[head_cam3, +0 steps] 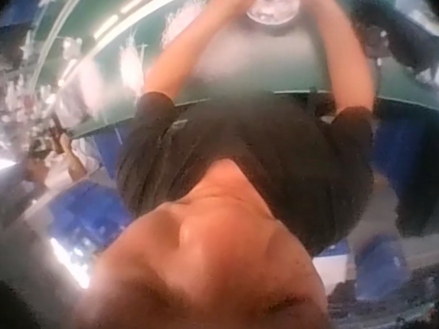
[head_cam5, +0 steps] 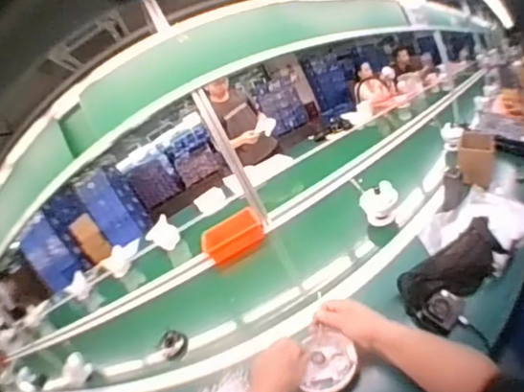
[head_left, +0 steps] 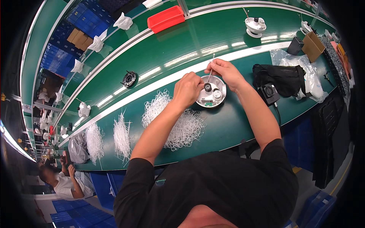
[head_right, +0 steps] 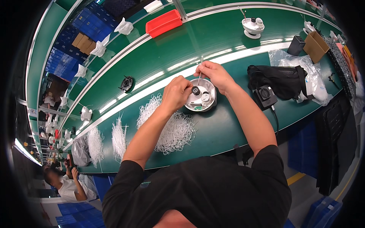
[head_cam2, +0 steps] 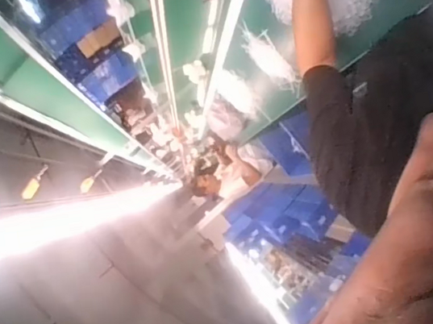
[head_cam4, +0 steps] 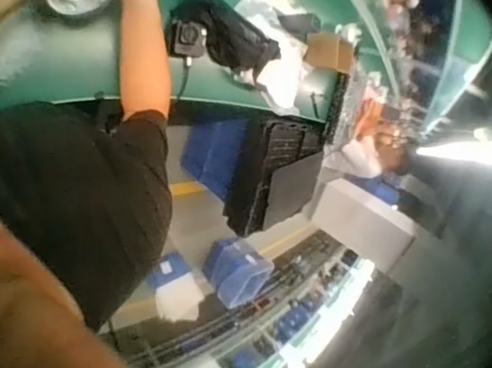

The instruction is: The person assembles small white electronic devices by inserting white zip ties into circular housings on a green workbench. They repeatedly pick up zip ties, thread them through the device, and place the assembled units on the table.

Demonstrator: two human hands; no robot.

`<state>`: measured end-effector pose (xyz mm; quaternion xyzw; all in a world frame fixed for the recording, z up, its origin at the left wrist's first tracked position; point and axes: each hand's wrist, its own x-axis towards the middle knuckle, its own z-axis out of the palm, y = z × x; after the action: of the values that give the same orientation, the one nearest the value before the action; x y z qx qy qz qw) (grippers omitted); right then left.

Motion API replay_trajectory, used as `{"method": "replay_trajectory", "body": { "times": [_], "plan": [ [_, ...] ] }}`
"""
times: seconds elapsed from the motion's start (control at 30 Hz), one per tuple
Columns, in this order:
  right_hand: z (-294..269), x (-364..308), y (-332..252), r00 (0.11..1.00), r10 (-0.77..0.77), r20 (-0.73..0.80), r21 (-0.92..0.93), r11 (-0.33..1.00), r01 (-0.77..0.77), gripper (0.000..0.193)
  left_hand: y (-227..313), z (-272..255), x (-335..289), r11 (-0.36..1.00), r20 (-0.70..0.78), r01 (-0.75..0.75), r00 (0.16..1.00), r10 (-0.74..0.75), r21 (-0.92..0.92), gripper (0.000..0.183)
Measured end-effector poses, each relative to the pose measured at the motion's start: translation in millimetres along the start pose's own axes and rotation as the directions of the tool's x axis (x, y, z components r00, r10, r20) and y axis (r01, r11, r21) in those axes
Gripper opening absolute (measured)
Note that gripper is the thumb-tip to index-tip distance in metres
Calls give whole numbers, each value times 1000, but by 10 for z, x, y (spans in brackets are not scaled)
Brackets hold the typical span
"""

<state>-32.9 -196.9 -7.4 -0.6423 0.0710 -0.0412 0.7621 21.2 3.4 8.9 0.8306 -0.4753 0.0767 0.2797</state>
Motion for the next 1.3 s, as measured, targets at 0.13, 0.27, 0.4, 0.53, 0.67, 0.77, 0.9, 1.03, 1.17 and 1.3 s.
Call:
{"method": "replay_trajectory", "body": {
  "times": [0.13, 0.27, 0.4, 0.53, 0.67, 0.77, 0.9, 1.03, 1.17, 1.3],
  "plan": [
    [-128, -26, 24, 992, 6, 126, -161, 987, 14, 25, 35, -1, 15, 1000, 12, 3, 1000, -4, 22, 12],
    [-34, -113, -195, 965, -35, 261, -476, 864, 160, 16, 41, 13, 18, 990, 21, 131, 991, -130, -45, 15],
    [-10, -71, -131, 955, -85, 284, -579, 778, 242, 17, 40, 15, 27, 980, 19, 183, 983, -182, -84, 17],
    [-48, -13, -164, 945, -4, 326, -605, 767, 212, 17, -9, 32, -6, 986, 2, 125, 992, -125, -110, 18],
    [-52, 12, -110, 937, -81, 341, -655, 694, 299, 16, -40, 4, 20, 975, 37, 160, 987, -156, -157, 18],
    [-48, 14, -116, 930, -72, 359, -686, 656, 316, 15, -53, 1, 24, 980, 23, 157, 988, -156, -122, 16],
    [-18, -17, -302, 907, -50, 418, -783, 487, 387, 14, -109, -14, -20, 986, -61, 166, 984, -166, -5, 14],
    [-132, -24, -444, 879, 99, 465, -817, 429, 384, 15, -452, -223, -25, 949, -91, 314, 945, -314, -15, 18],
    [-130, -10, -373, 886, 43, 462, -748, 555, 363, 15, -165, -410, -8, 900, 43, 363, 931, -363, -243, 27],
    [-167, -82, -425, 905, 32, 424, -688, 661, 299, 36, -124, -209, -126, 910, 232, 374, 915, -329, -182, 51]
  ]
}}
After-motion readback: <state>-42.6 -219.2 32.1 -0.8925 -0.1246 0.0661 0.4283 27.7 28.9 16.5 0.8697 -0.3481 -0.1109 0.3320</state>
